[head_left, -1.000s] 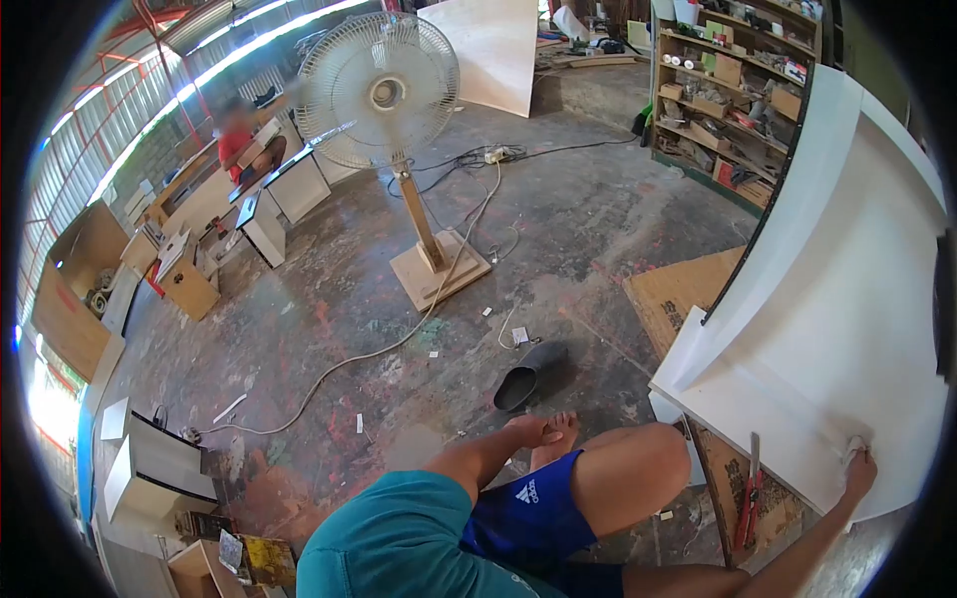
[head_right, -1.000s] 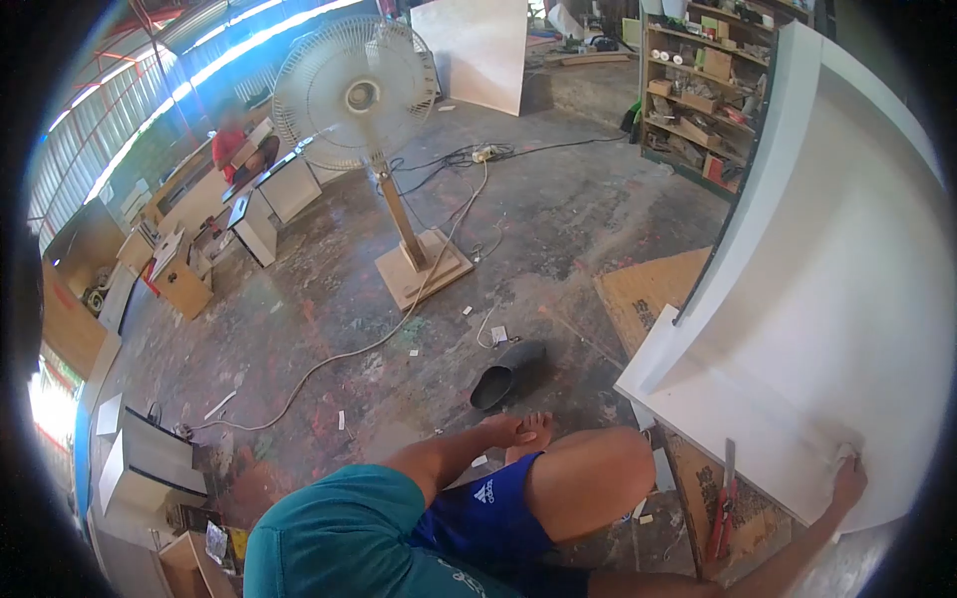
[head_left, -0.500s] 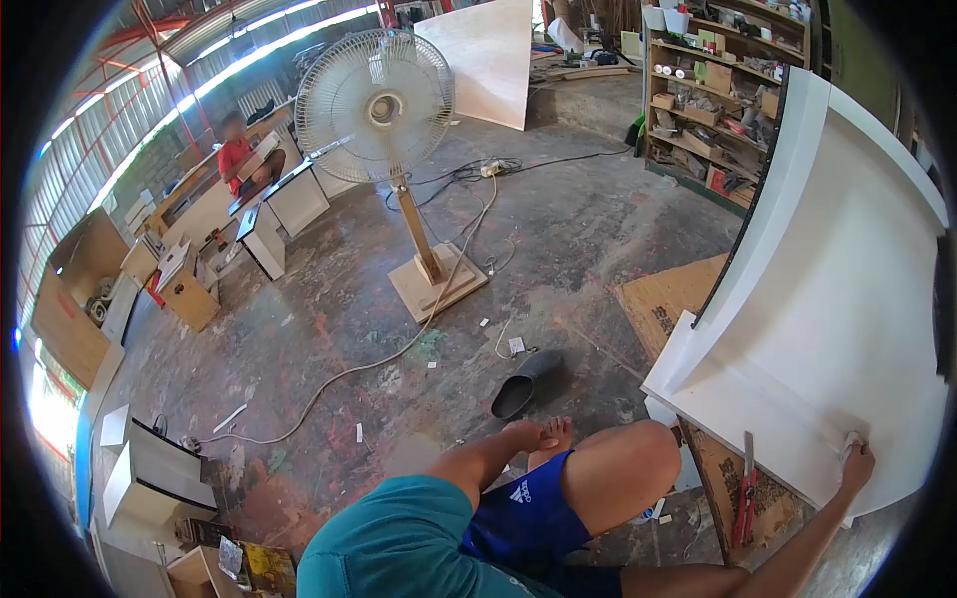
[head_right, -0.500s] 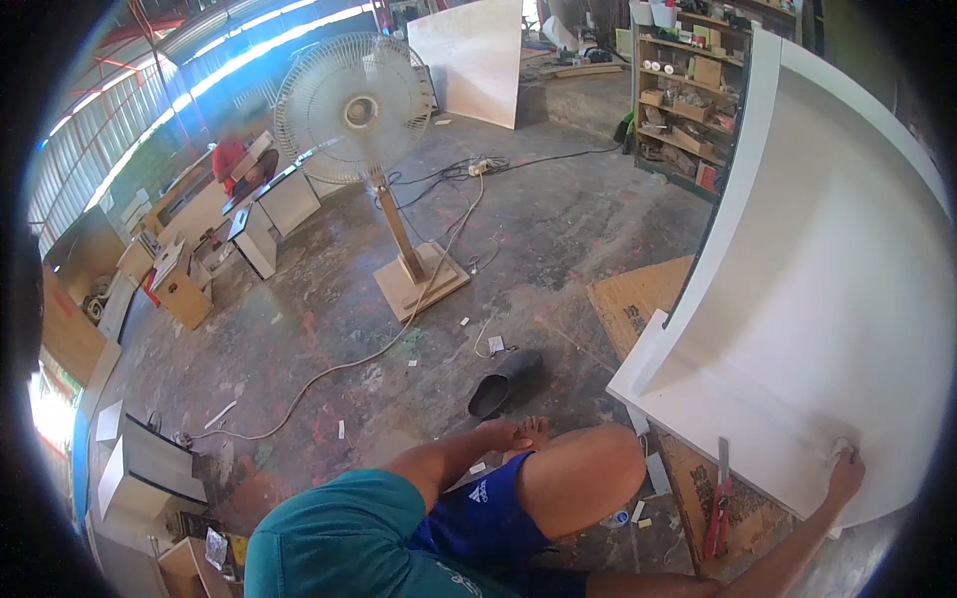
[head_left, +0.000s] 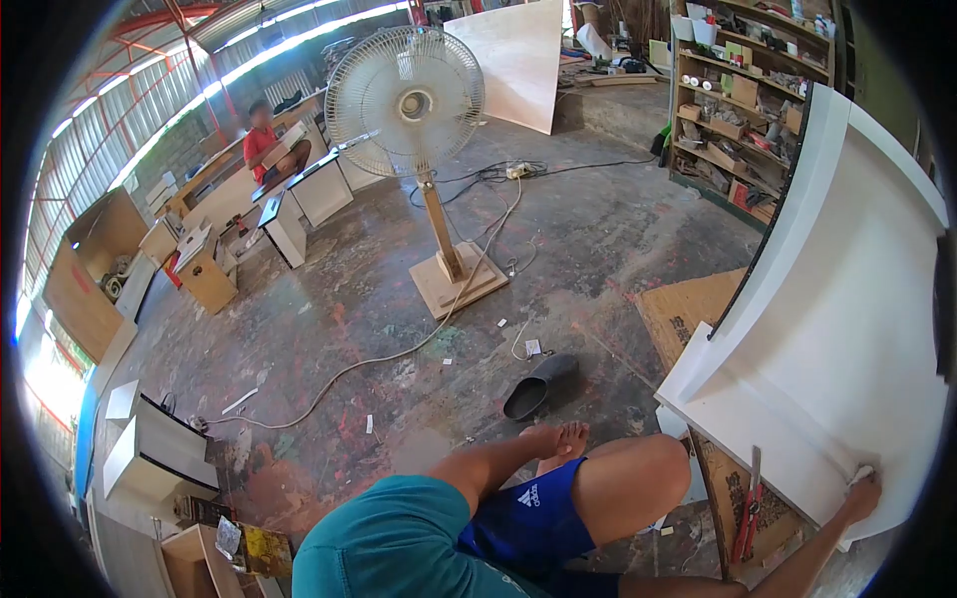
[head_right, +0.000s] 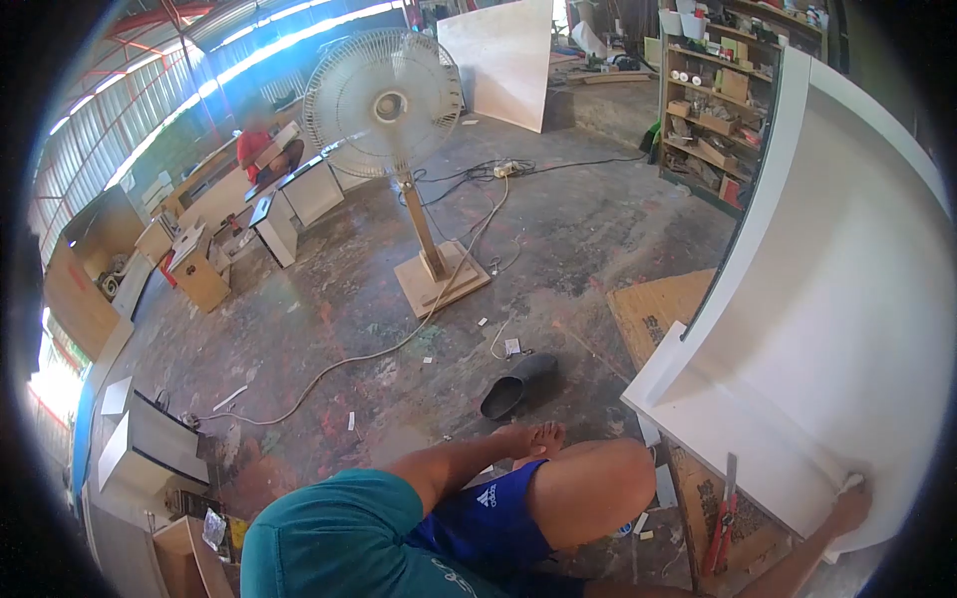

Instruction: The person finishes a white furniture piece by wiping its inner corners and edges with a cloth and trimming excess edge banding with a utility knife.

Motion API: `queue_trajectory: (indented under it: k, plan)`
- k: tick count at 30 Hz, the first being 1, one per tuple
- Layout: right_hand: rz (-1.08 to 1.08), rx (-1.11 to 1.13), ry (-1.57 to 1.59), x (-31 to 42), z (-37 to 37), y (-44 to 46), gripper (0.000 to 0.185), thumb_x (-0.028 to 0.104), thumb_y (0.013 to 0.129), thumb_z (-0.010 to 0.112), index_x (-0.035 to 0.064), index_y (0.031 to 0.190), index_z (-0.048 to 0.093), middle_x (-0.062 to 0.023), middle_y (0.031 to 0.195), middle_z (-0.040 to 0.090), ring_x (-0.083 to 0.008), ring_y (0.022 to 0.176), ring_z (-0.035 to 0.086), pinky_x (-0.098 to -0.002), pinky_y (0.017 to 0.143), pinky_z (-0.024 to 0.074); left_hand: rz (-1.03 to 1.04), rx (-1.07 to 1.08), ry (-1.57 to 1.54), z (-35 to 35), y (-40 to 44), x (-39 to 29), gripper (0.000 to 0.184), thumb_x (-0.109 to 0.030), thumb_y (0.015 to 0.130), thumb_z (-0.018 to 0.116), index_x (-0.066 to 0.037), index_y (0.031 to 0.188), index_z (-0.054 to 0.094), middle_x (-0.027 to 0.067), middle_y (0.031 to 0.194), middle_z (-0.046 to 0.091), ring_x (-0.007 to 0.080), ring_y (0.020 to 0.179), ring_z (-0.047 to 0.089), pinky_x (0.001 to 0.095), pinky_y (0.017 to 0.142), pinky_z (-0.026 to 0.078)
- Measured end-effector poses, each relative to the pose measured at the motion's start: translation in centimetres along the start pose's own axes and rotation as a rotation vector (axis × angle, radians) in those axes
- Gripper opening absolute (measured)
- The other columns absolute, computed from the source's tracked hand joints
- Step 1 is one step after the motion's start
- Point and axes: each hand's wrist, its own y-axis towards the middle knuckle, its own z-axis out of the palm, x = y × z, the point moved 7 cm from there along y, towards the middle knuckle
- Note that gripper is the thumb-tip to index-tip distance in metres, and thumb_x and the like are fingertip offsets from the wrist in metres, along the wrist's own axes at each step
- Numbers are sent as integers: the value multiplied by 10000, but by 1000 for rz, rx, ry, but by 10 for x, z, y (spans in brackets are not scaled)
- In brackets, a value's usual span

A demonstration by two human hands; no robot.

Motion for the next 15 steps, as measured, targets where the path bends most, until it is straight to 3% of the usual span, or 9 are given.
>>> queue_trajectory:
  k: [4,7,10,13,15]
  plan:
    - [-17,-95,78,5,-13,7,383,373,980,497,88,1090,728,-187,1038,717,-405,969,677,-505,821,538,-93,-15,-13,4,-9,-10,646,-594,955,495,-83,1353,492,212,1192,671,385,1111,653,495,915,510]
    - [-7,-113,157,28,-42,-8,388,355,962,532,29,1048,722,-226,1003,711,-413,930,681,-509,790,543,-142,3,60,-20,-33,-25,596,-554,972,490,-80,1333,516,189,1200,676,350,1122,659,477,904,520]
    - [-216,-129,8,15,7,14,396,336,944,549,-23,1021,698,-252,998,699,-422,918,676,-521,766,539,-113,49,79,-23,-34,-27,569,-562,968,492,-89,1273,576,168,1212,678,332,1123,661,464,910,526]
    - [-182,-10,-66,39,-16,0,386,313,936,553,-46,968,689,-258,973,696,-428,910,675,-531,770,536,-92,-124,66,-35,-41,-28,467,-490,981,487,-113,1213,635,149,1197,687,317,1111,667,462,911,532]
    - [-241,-144,-10,30,0,7,382,314,939,554,-44,930,688,-261,954,695,-432,900,678,-532,763,541,-87,-185,27,-22,-24,-10,411,-427,983,483,-114,1189,650,145,1205,681,319,1107,667,460,909,535]
